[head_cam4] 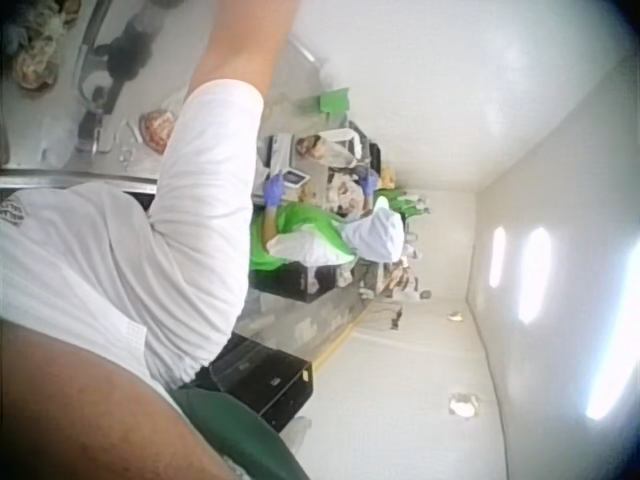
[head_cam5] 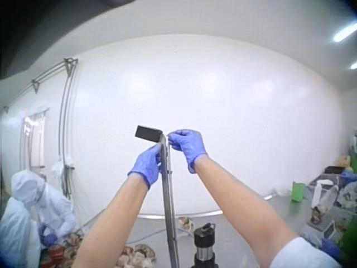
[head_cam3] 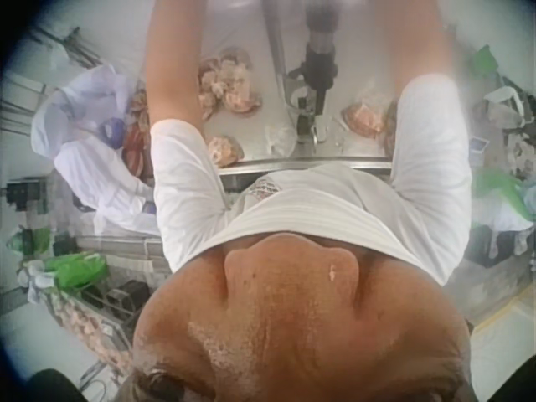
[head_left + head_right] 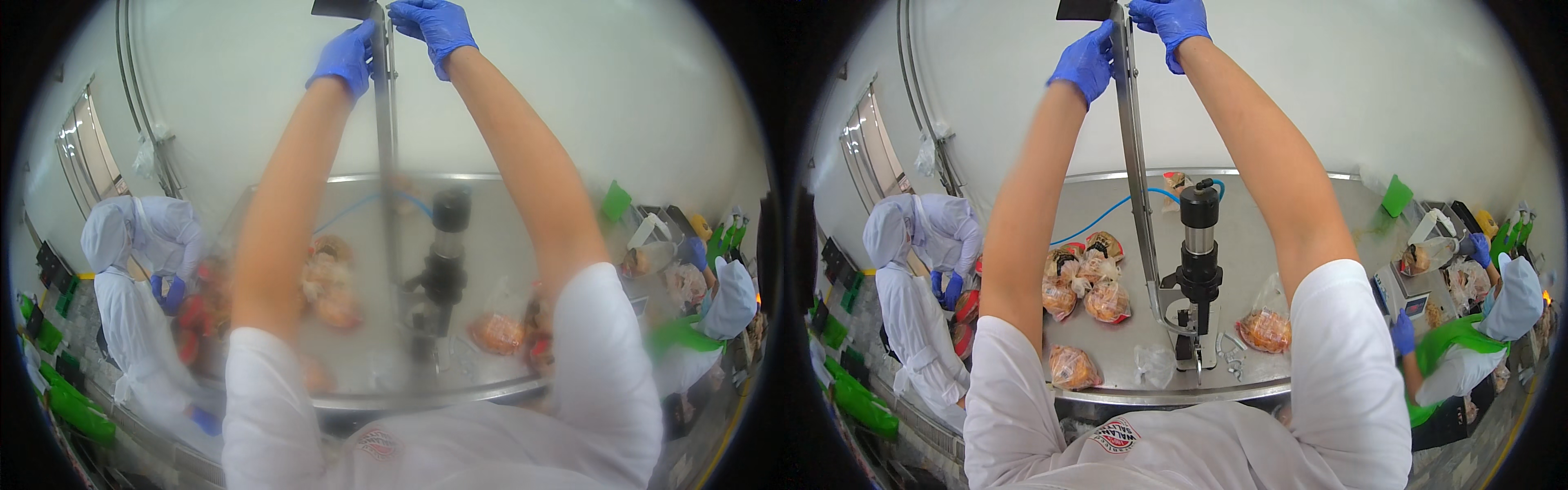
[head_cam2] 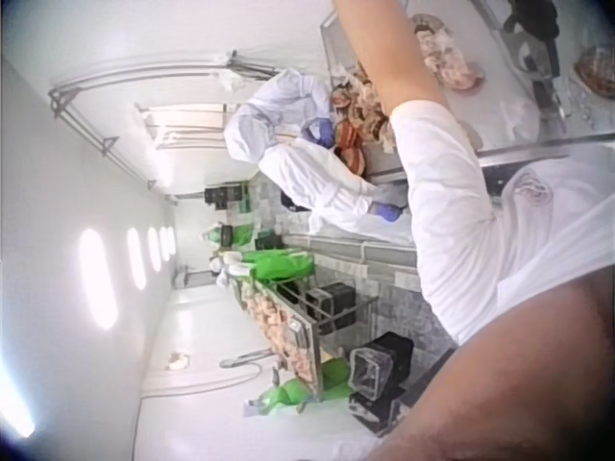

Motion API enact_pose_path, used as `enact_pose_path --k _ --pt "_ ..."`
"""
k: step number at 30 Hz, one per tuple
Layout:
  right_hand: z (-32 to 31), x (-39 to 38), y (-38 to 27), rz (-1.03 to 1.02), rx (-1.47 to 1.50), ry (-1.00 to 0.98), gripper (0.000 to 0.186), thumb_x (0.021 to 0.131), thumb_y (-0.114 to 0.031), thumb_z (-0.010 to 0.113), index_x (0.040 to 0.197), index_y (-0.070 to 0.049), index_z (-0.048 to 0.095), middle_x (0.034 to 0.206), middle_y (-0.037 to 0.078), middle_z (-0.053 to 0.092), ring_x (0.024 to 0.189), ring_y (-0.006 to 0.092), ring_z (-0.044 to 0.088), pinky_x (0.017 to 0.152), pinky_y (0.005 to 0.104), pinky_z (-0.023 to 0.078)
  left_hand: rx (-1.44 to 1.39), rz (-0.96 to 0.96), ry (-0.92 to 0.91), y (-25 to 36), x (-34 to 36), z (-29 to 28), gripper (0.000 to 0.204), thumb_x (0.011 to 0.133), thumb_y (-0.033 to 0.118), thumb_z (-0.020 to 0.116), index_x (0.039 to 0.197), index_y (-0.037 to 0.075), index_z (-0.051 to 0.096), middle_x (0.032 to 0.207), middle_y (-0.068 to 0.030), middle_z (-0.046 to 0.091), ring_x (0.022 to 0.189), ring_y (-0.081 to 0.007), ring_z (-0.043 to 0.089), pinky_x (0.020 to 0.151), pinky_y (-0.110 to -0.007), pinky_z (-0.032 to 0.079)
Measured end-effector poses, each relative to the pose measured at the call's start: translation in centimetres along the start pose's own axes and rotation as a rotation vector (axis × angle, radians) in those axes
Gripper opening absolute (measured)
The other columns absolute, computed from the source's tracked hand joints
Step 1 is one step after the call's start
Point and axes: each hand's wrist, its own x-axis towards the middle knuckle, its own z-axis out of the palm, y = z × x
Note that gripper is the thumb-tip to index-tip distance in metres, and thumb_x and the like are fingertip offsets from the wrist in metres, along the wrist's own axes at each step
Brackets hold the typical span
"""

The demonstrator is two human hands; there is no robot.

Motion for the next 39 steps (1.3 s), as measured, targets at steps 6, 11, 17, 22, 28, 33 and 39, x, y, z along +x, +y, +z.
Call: enact_pose_path --k 6,11,17,22,28,33,39 --pt "1.2 0.8 0.1 0.0 -0.051 -0.076 0.01 0.08 -0.009 0.067 0.087 -0.001 0.068 0.079 0.007 0.067 0.07 0.0138 0.064 0.068 0.025 0.053 -0.08 -0.022 -0.196 -1.3 5.2 -2.2 0.023 0.088 0.031 0.062 0.094 0.009 0.064 0.081 -0.0026 0.062 0.07 -0.0137 0.056 0.062 -0.03 0.044" --pt "1.6 2.4 -0.6 0.069 -0.225 -0.121 0.011 0.079 -0.01 0.068 0.087 -0.002 0.068 0.078 0.006 0.067 0.069 0.0144 0.063 0.066 0.0248 0.053 -0.174 -0.045 -0.208 -1.3 7.1 -2.4 0.02 0.088 0.032 0.063 0.077 0.015 0.061 0.06 0.0015 0.054 0.051 -0.0118 0.049 0.046 -0.027 0.039" --pt "1.0 5.2 -0.6 0.367 -0.15 -0.211 0.006 0.08 -0.012 0.069 0.083 -0.007 0.068 0.073 0.003 0.065 0.063 0.0119 0.059 0.059 0.0227 0.05 -0.213 0.015 -0.17 -0.9 6.4 -1.6 0.018 0.086 0.03 0.066 0.077 0.015 0.063 0.061 0.0018 0.056 0.05 -0.011 0.049 0.046 -0.026 0.039" --pt "-0.6 7.3 1.7 0.47 -0.126 -0.312 0.005 0.08 -0.013 0.069 0.077 -0.011 0.067 0.062 -0.002 0.058 0.053 0.0073 0.05 0.051 0.0221 0.043 -0.183 0.012 -0.161 -1.5 7.7 -2.3 0.02 0.085 0.032 0.067 0.074 0.015 0.063 0.062 0.0022 0.057 0.05 -0.0106 0.048 0.046 -0.025 0.038" --pt "1.4 8.4 -0.1 0.411 -0.223 -0.178 0.012 0.077 -0.017 0.074 0.069 -0.014 0.065 0.057 -0.003 0.054 0.048 0.0078 0.045 0.046 0.0216 0.034 -0.157 -0.016 -0.194 0.6 10.2 -2.8 0.019 0.08 0.032 0.071 0.073 0.016 0.063 0.062 0.0011 0.054 0.053 -0.0124 0.048 0.047 -0.029 0.04" --pt "1.6 6.2 0.5 0.426 -0.308 -0.2 0.014 0.075 -0.021 0.075 0.069 -0.015 0.065 0.059 -0.003 0.054 0.052 0.0079 0.046 0.05 0.022 0.036 -0.022 -0.033 -0.007 0.8 6.3 -3.2 0.021 0.076 0.033 0.072 0.078 0.014 0.064 0.069 -0.003 0.057 0.055 -0.0167 0.05 0.05 -0.039 0.047" --pt "2.7 4.3 1.1 0.41 -0.359 -0.142 0.031 0.076 -0.032 0.075 0.094 -0.008 0.065 0.091 0.008 0.062 0.088 0.0158 0.054 0.077 0.0323 0.041 0.028 -0.044 -0.02 -0.8 3.6 -5.6 0.016 0.08 0.026 0.069 0.089 0.013 0.066 0.076 -0.003 0.062 0.063 -0.0168 0.058 0.058 -0.036 0.051"
